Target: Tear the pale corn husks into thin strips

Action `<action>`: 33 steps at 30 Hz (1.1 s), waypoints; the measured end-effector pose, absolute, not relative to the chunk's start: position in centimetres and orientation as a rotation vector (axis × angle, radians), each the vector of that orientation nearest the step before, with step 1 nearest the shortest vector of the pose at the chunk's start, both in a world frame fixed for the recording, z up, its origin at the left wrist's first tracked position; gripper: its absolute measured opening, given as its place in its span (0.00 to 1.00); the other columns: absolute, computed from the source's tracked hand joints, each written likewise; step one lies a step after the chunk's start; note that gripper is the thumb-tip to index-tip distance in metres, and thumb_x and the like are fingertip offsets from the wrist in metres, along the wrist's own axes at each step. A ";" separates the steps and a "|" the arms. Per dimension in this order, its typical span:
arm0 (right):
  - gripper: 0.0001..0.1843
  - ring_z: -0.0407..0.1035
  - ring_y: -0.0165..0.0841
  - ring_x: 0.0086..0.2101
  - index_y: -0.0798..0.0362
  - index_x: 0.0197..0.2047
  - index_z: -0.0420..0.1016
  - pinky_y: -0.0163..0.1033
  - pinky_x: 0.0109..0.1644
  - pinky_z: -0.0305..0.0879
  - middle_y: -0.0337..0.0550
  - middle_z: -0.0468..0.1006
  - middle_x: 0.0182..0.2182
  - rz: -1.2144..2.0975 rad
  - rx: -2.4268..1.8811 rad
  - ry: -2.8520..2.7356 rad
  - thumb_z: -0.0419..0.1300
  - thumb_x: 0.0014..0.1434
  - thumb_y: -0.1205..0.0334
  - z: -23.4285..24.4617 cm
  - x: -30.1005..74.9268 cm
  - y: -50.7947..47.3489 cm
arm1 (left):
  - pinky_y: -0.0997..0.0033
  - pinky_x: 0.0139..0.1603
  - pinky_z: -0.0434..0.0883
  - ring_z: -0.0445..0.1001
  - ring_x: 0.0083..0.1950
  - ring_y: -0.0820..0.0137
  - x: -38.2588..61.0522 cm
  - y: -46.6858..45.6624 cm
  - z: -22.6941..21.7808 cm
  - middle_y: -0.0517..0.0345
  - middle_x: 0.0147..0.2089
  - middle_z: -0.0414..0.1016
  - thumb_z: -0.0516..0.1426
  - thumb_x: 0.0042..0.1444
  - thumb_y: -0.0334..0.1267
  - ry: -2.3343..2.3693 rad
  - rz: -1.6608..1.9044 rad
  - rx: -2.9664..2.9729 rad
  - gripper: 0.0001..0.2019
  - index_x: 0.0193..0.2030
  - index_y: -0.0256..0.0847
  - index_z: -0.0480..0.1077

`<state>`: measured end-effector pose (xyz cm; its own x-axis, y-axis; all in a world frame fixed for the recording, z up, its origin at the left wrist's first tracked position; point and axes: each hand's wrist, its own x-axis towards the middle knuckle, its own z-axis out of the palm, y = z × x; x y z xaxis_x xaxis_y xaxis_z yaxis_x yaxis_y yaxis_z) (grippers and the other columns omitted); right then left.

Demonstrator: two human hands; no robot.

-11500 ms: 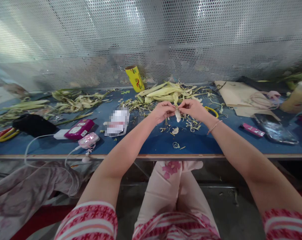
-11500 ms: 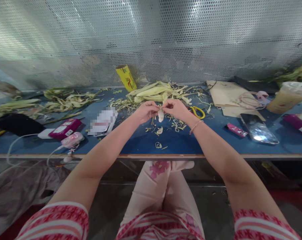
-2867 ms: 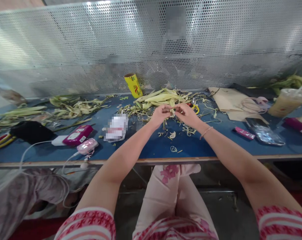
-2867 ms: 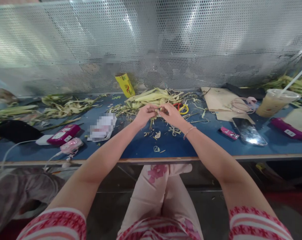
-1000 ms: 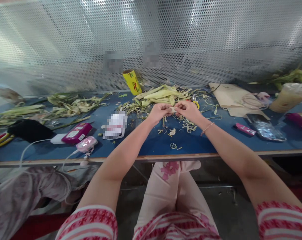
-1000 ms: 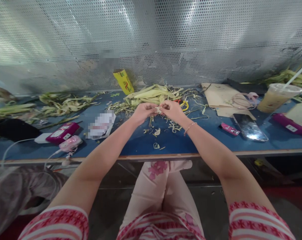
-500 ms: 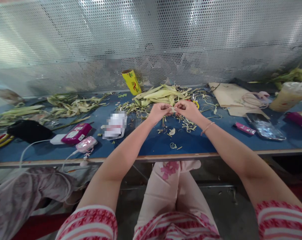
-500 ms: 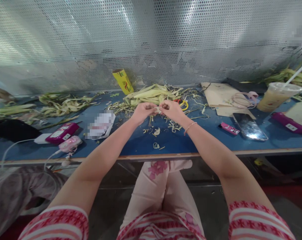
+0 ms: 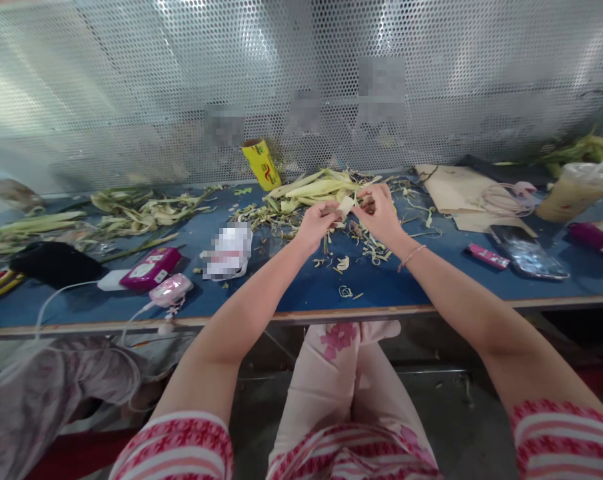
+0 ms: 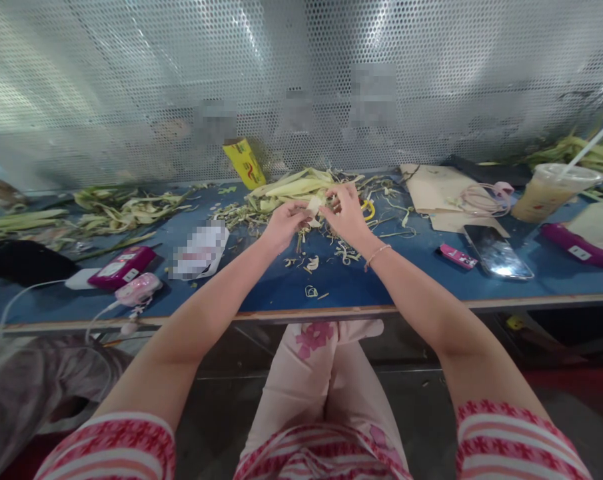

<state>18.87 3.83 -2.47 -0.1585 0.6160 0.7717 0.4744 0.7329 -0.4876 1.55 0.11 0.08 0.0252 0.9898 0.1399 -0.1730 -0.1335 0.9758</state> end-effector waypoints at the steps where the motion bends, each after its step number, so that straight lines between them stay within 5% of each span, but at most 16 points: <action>1: 0.11 0.71 0.36 0.40 0.48 0.45 0.71 0.49 0.46 0.76 0.48 0.69 0.49 0.088 -0.829 -1.841 0.65 0.60 0.56 -2.3 18.8 3.5 | 0.78 0.35 0.70 0.73 0.27 0.79 1.6 0.0 0.2 0.63 0.25 0.75 0.61 0.51 0.22 0.957 1.374 1.145 0.07 0.33 0.36 0.71; 6: 0.04 0.69 0.42 0.48 0.46 0.42 0.77 0.55 0.52 0.73 0.47 0.71 0.43 -0.111 -0.693 -2.017 0.63 0.62 0.61 -1.7 18.5 2.4 | 0.78 0.40 0.73 0.74 0.28 0.81 1.8 -0.3 0.3 0.64 0.25 0.75 0.62 0.52 0.21 0.821 1.357 0.986 0.10 0.27 0.37 0.67; 33: 0.06 0.71 0.39 0.41 0.49 0.35 0.77 0.50 0.50 0.71 0.45 0.75 0.37 -0.092 -0.684 -2.035 0.59 0.63 0.65 -1.5 18.7 2.4 | 0.75 0.37 0.74 0.74 0.27 0.79 1.6 -0.4 0.2 0.61 0.24 0.77 0.66 0.53 0.29 0.858 1.304 1.114 0.05 0.29 0.35 0.74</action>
